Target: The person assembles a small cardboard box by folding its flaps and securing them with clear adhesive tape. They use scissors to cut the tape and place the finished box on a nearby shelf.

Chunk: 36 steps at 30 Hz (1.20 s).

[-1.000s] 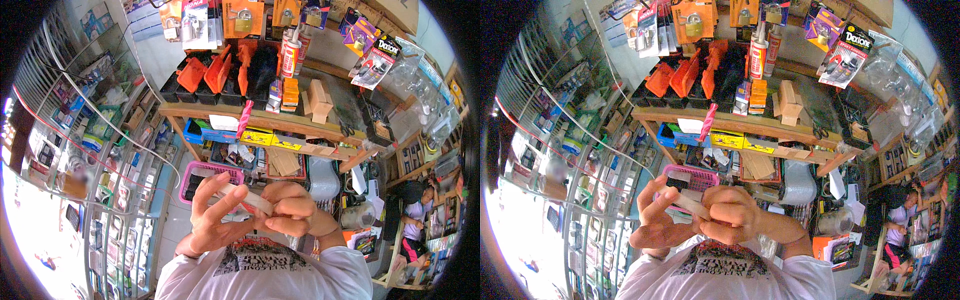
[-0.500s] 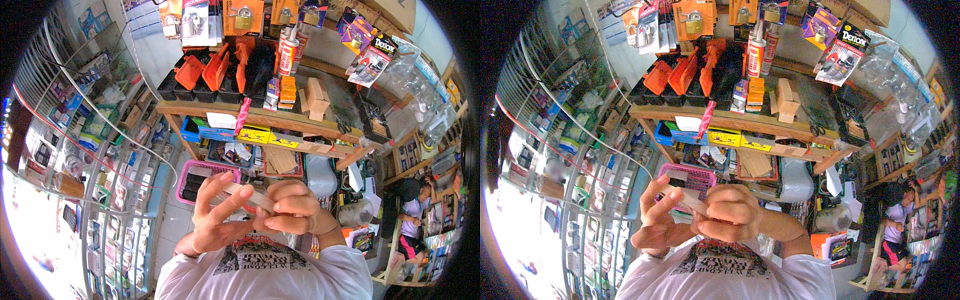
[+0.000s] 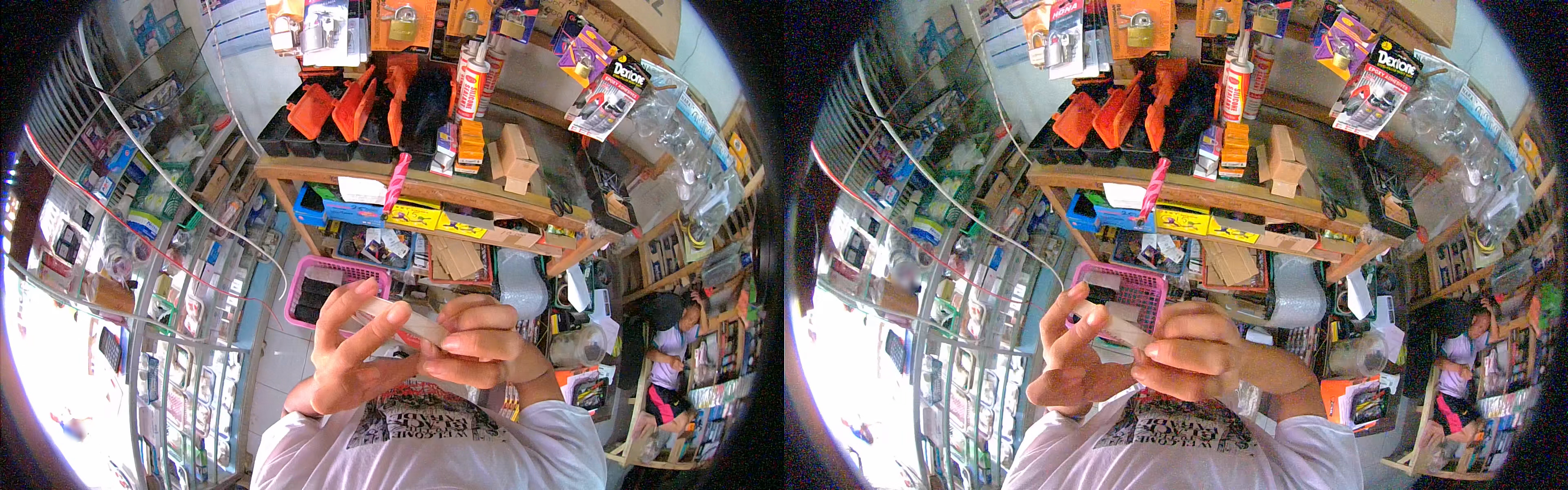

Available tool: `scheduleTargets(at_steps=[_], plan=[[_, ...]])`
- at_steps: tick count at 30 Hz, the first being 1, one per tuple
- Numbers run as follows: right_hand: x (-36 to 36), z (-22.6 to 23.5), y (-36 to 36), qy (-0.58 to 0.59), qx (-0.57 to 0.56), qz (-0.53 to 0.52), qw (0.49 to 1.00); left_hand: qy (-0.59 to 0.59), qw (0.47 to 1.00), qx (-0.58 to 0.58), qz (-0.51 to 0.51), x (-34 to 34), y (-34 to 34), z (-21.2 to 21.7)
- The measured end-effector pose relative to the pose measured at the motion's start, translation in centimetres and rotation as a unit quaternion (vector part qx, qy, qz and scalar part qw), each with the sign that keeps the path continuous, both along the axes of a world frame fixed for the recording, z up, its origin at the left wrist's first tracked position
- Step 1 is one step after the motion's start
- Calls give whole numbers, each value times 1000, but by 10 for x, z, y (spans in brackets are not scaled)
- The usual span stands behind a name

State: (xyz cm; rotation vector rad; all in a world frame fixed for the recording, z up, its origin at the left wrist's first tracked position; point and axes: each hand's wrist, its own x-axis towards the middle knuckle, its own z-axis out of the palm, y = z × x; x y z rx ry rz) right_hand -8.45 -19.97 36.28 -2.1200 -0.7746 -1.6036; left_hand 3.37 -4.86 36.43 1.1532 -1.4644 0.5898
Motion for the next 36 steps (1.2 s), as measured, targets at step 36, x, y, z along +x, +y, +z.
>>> scheduleTargets(at_steps=[36], plan=[[-9, -10, -5, 35, 41, -1, 999, 13, 999, 32, 39, -9, -2, -5]])
